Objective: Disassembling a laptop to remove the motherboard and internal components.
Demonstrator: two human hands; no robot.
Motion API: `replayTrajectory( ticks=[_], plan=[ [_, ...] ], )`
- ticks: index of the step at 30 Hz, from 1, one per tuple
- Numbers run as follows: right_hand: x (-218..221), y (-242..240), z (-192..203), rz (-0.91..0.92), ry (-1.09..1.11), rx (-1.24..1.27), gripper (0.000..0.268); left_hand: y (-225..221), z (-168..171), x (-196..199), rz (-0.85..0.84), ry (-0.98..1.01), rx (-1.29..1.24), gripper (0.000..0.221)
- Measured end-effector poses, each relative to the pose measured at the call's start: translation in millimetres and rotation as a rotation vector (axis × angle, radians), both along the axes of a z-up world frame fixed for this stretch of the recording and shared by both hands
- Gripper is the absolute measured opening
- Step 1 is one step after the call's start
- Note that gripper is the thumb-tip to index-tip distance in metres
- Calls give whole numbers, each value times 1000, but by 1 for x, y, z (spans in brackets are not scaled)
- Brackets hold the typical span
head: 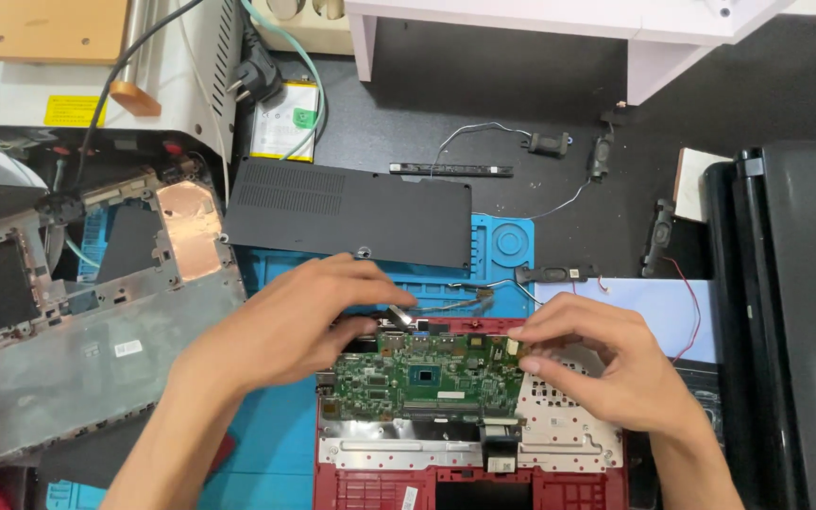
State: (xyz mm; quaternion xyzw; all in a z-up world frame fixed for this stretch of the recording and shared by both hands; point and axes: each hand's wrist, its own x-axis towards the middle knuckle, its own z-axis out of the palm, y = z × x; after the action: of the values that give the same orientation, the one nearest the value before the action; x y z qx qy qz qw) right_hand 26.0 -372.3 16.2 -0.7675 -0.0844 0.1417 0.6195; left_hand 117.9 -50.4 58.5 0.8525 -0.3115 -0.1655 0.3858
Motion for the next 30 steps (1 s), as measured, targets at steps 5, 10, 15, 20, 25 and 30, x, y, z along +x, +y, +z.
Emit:
replayTrajectory(
  ticks=[5,10,15,20,25,30],
  plan=[
    [3,0,0,-40,95,-108,24,-17,-2,18,-218,200,177,37],
    [4,3,0,-41,70,-137,24,-6,-2,16,-170,167,127,19],
    [8,11,2,-49,48,-228,26,17,-2,8,-70,157,9,14],
    [11,17,3,-54,18,-375,31,25,0,-10,44,173,-2,17],
    [9,20,-3,-49,-19,-425,33,29,-8,-20,71,181,-40,20],
    [9,23,-1,1,-55,-511,37,29,-11,-21,75,208,-51,21]
  ],
)
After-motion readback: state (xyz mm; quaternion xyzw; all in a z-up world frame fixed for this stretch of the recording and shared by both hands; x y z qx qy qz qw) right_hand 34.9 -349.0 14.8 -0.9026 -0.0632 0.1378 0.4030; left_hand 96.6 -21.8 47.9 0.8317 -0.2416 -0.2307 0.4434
